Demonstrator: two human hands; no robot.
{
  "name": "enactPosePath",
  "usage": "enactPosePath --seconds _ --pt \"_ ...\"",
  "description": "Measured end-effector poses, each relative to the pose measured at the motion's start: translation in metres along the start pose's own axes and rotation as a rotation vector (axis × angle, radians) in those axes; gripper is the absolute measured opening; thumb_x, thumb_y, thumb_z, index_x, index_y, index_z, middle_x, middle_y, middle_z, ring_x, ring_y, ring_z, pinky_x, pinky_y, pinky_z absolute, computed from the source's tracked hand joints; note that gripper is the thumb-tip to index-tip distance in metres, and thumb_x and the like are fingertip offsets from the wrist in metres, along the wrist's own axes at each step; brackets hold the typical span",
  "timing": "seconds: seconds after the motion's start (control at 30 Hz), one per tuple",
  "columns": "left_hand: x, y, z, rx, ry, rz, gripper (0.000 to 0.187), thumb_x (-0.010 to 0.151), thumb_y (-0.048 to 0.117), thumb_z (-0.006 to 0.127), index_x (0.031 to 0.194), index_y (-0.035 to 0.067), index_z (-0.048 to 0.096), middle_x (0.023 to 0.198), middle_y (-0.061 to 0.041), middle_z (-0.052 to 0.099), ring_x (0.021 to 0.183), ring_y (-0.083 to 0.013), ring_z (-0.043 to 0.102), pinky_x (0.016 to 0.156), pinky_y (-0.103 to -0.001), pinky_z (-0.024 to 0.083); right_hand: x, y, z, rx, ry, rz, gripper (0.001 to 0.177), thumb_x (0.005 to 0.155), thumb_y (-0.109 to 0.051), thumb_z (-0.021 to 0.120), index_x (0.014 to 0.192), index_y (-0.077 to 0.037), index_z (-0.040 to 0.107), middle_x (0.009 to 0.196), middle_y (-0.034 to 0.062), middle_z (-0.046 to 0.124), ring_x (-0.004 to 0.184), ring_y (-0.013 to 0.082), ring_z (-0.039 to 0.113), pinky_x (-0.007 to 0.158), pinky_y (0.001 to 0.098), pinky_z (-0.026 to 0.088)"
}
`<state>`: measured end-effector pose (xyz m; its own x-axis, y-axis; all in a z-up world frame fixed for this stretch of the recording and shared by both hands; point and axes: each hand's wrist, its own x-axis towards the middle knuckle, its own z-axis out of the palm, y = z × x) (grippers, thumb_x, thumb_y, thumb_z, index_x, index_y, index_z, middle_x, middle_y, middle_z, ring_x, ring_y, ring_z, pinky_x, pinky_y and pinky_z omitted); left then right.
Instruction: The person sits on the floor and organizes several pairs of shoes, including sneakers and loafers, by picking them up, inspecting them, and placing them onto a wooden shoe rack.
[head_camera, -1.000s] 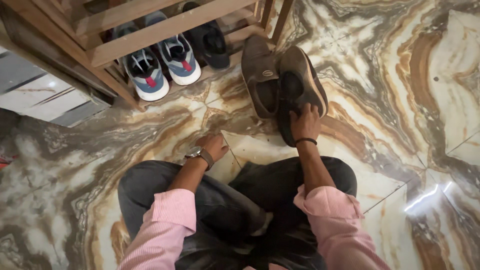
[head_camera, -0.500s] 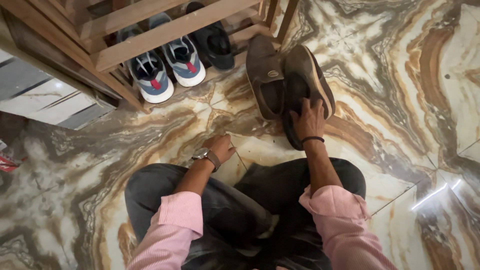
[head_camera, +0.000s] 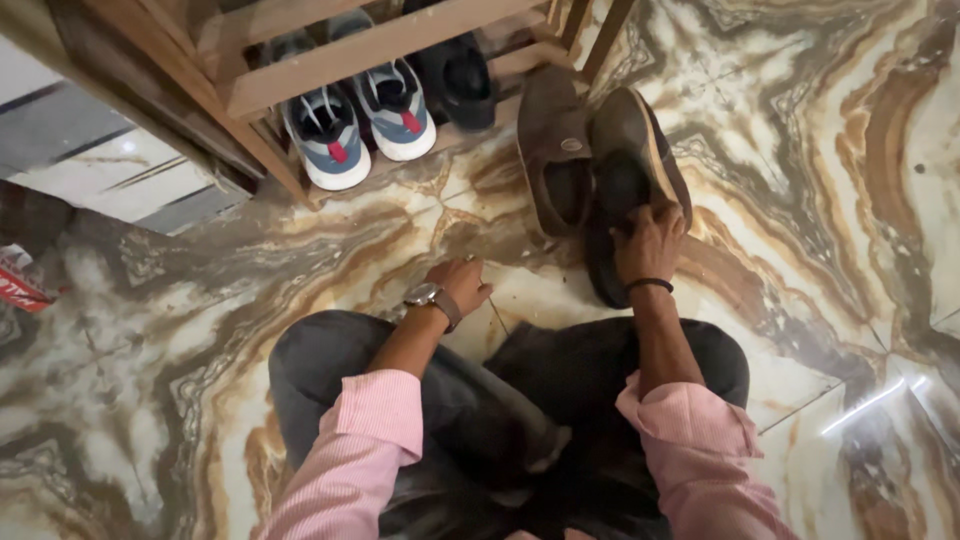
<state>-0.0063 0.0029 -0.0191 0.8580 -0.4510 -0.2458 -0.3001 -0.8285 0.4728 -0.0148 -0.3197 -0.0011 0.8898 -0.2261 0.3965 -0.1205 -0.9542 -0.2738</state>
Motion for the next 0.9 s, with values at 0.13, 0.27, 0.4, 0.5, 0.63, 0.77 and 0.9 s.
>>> enactPosePath --seconds 0.13,0.27,0.4,0.5,0.63,0.77,0.9 --pt "-0.001 0.002 0.0 -0.025 0.002 -0.002 0.037 0.091 0.041 0.07 0.103 0.006 0.068 0.102 -0.017 0.074 0.099 -0.0391 0.069 0.086 -0.051 0.054 -0.006 -0.011 -0.024 0.183 0.161 -0.031 0.033 0.079 -0.013 0.088 0.102 -0.003 0.066 0.13 0.0241 0.049 0.123 0.0455 0.049 0.104 0.053 0.044" --pt "-0.003 0.011 -0.012 -0.121 0.137 0.004 0.038 0.09 0.038 0.069 0.114 0.008 0.064 0.096 -0.016 0.075 0.09 -0.0385 0.07 0.077 -0.051 0.055 -0.011 -0.031 -0.052 0.41 0.276 -0.017 0.034 0.087 -0.007 0.087 0.107 -0.001 0.059 0.132 0.0224 0.046 0.124 0.0408 0.052 0.103 0.0496 0.048" --pt "-0.008 0.024 -0.032 -0.351 0.415 0.021 0.027 0.092 0.036 0.071 0.106 0.014 0.063 0.08 -0.009 0.075 0.073 -0.034 0.072 0.065 -0.048 0.056 -0.021 -0.058 -0.054 0.61 0.158 0.035 0.036 0.083 -0.007 0.083 0.107 -0.003 0.057 0.139 0.0214 0.044 0.12 0.0385 0.055 0.088 0.0436 0.054" --pt "-0.015 0.026 -0.048 -0.409 0.747 0.102 0.021 0.092 0.023 0.069 0.105 0.012 0.057 0.073 -0.005 0.07 0.064 -0.0311 0.07 0.057 -0.046 0.053 -0.032 -0.08 -0.044 0.422 0.144 -0.395 0.032 0.08 0.004 0.075 0.109 -0.003 0.061 0.153 0.0219 0.042 0.141 0.0486 0.046 0.114 0.0528 0.048" --pt "-0.022 0.023 -0.069 -0.44 0.973 0.021 0.017 0.096 0.019 0.072 0.106 0.012 0.06 0.074 -0.007 0.067 0.065 -0.0286 0.068 0.06 -0.043 0.053 -0.039 -0.102 -0.026 0.424 -0.048 -0.508 0.027 0.083 -0.006 0.076 0.108 -0.006 0.066 0.15 0.0244 0.044 0.129 0.0468 0.053 0.103 0.0507 0.051" --pt "-0.018 0.012 -0.065 -0.361 1.031 0.04 0.027 0.093 0.019 0.073 0.115 0.008 0.061 0.098 -0.012 0.068 0.088 -0.0319 0.067 0.076 -0.045 0.055 -0.046 -0.096 -0.02 0.316 -0.284 -0.266 0.021 0.095 -0.023 0.076 0.099 -0.006 0.066 0.115 0.0169 0.065 0.1 0.0372 0.066 0.083 0.0477 0.054" --pt "0.001 -0.004 -0.043 -0.104 0.904 -0.037 0.042 0.083 0.03 0.074 0.116 0.006 0.064 0.114 -0.016 0.069 0.104 -0.0381 0.065 0.087 -0.052 0.051 -0.053 -0.092 -0.012 0.412 -0.395 -0.256 0.025 0.093 -0.035 0.075 0.088 -0.01 0.071 0.082 0.0094 0.073 0.072 0.0288 0.071 0.064 0.0432 0.055"
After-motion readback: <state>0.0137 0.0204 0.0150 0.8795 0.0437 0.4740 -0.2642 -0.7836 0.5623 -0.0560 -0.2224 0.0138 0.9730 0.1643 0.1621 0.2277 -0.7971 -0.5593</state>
